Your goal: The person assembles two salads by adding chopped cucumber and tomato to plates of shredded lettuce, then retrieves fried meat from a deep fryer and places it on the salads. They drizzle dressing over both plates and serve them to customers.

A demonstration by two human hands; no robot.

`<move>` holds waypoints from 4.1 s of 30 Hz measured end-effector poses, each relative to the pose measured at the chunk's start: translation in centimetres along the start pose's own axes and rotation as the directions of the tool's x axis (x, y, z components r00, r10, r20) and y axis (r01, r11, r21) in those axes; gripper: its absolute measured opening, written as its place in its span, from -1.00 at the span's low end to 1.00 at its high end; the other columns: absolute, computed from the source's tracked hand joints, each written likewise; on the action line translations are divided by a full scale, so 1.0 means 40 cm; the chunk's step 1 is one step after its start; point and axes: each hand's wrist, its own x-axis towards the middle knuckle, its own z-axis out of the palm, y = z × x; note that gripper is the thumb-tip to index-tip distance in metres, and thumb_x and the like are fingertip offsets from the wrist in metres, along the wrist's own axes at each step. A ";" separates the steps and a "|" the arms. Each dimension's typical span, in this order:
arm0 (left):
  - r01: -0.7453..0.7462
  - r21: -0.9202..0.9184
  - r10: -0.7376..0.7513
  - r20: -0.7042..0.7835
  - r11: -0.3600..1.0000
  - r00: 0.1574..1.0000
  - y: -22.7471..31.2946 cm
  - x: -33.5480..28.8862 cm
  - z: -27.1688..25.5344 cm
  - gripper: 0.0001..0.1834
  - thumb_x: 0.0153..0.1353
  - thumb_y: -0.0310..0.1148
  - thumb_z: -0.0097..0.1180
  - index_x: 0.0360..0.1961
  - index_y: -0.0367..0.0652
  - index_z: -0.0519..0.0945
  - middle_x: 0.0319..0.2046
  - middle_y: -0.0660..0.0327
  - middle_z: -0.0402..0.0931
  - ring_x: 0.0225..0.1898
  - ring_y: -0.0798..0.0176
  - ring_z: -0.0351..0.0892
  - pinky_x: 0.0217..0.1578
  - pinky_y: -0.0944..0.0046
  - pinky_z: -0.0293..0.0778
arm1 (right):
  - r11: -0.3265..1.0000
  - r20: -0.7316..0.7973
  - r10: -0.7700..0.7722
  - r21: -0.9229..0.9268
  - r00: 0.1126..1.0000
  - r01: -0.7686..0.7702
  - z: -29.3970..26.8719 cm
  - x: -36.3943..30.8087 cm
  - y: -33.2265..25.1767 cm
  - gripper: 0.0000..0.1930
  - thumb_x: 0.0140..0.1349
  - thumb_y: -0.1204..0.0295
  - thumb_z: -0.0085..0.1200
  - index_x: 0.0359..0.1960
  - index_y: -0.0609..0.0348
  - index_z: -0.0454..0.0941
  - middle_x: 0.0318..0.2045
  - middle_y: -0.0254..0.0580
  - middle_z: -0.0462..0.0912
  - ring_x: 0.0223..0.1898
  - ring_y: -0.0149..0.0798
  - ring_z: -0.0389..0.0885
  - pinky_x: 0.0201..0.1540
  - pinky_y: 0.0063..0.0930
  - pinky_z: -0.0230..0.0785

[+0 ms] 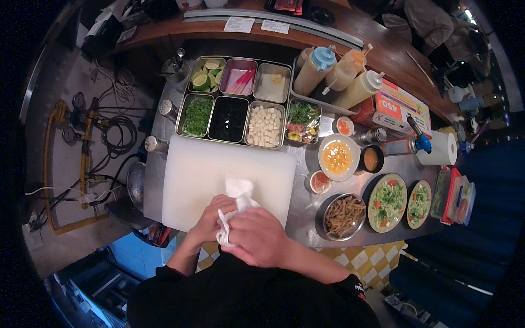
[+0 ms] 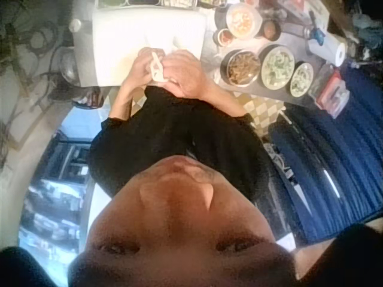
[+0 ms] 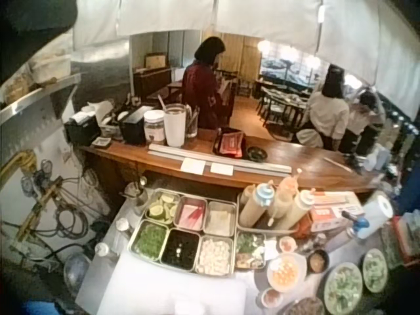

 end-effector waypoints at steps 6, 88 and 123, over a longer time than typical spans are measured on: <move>0.010 -0.606 0.102 0.150 0.795 0.983 0.071 0.043 -0.013 -0.27 -0.22 -0.30 0.49 0.06 -0.24 0.52 -0.11 0.09 0.57 -0.02 0.08 0.52 0.07 0.13 0.33 | 0.987 0.023 0.055 0.148 0.998 -0.058 -0.067 0.008 -0.033 -0.72 -0.01 0.38 0.37 -0.31 0.14 0.53 -0.25 -0.15 0.57 -0.48 -0.19 0.62 -0.50 -0.41 0.49; 0.453 0.615 -0.531 -0.066 0.645 0.845 -0.019 -0.095 -0.167 -0.54 -0.05 -0.32 0.37 -0.10 -0.23 0.57 -0.06 -0.08 0.56 0.13 -0.07 0.45 0.05 0.05 0.37 | 0.576 0.358 0.816 -0.444 0.453 -0.686 -0.134 -0.202 0.193 -0.59 0.10 0.22 0.18 -0.05 0.14 0.54 -0.41 -0.07 0.61 -0.30 -0.02 0.60 -0.21 -0.21 0.42; 0.740 -0.397 -0.813 -0.025 0.543 0.582 0.041 0.129 0.764 -0.80 0.35 -0.30 0.02 -0.13 -0.20 0.45 -0.37 0.21 0.55 -0.52 0.40 0.55 -0.56 0.45 0.38 | 0.492 0.069 0.866 -0.298 0.495 -0.818 -0.652 -0.915 0.112 -0.61 0.17 0.24 0.17 -0.04 0.19 0.50 -0.24 0.05 0.65 -0.17 0.03 0.63 -0.11 -0.13 0.44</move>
